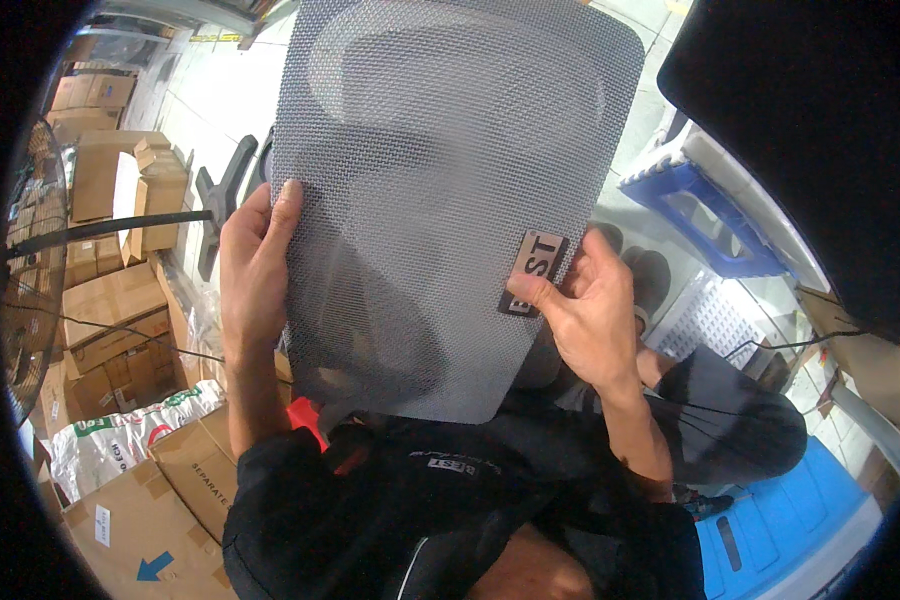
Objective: The person adjusts knobs on a portable speaker and then applies a brand sticker to a speaker grille. The person handles the speaker and grille by hand, placing the sticker on the grille surface.
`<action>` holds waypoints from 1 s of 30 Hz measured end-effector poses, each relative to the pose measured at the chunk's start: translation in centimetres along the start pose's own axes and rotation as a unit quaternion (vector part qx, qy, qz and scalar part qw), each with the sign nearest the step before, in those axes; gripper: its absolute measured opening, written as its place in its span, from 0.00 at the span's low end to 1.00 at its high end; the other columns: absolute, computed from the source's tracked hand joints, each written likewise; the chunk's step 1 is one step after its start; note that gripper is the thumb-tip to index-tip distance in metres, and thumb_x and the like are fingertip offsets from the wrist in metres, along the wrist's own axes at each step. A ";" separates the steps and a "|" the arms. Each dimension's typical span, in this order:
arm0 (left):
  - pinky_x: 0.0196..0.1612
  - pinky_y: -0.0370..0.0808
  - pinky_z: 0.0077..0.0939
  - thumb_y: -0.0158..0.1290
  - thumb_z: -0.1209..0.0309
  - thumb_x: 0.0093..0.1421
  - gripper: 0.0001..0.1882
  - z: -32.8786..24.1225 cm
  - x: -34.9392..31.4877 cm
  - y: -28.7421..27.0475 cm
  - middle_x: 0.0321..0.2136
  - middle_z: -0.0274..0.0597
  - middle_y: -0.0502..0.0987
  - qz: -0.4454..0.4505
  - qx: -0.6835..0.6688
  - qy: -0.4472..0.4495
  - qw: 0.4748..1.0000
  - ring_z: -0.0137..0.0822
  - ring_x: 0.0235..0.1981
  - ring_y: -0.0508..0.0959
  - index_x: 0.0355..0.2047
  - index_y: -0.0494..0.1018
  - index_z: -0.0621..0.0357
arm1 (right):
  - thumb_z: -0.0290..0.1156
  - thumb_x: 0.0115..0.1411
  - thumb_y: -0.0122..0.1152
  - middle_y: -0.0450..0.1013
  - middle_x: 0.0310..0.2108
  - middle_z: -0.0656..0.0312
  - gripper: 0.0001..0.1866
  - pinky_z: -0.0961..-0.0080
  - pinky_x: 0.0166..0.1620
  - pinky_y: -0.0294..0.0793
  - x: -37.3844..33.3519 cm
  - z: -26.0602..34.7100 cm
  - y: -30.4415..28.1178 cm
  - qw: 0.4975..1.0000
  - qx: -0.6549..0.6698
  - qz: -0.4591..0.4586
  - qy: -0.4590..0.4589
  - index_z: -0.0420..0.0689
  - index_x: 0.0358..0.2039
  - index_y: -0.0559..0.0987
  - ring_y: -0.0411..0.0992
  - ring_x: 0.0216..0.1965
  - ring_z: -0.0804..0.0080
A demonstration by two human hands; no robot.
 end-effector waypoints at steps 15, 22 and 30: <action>0.34 0.68 0.19 0.56 0.58 0.70 0.19 -2.0 -2.5 0.1 0.28 0.30 0.78 0.019 -0.037 -0.039 0.998 0.19 0.29 0.73 0.33 0.78 0.65 | 0.18 0.61 0.68 0.75 0.50 0.52 0.32 0.75 0.52 0.77 -0.8 -0.7 -0.8 0.999 -0.039 0.015 0.008 0.32 0.63 0.65 0.76 0.50 0.70; 0.45 0.71 0.26 0.61 0.54 0.65 0.24 -1.5 -3.6 -0.1 0.36 0.40 0.79 -0.087 -0.034 -0.087 0.992 0.28 0.38 0.76 0.42 0.77 0.68 | 0.17 0.60 0.67 0.76 0.50 0.49 0.29 0.75 0.49 0.80 -3.7 1.8 -1.7 0.932 -0.288 -0.145 -0.164 0.31 0.61 0.69 0.77 0.48 0.65; 0.53 0.74 0.28 0.64 0.57 0.64 0.28 -1.3 -2.9 0.9 0.42 0.49 0.81 -0.077 -0.108 -0.131 0.982 0.34 0.44 0.80 0.48 0.73 0.73 | 0.16 0.64 0.56 0.79 0.46 0.45 0.14 0.59 0.54 0.79 -4.4 4.5 -0.9 0.768 -0.504 -0.124 -0.375 0.27 0.49 0.77 0.78 0.49 0.48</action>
Point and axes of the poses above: each hand's wrist, its own x-axis towards the middle knuckle, its own y-axis out of the palm, z = x × y, the point moved 4 cm from there along x, towards the middle knuckle
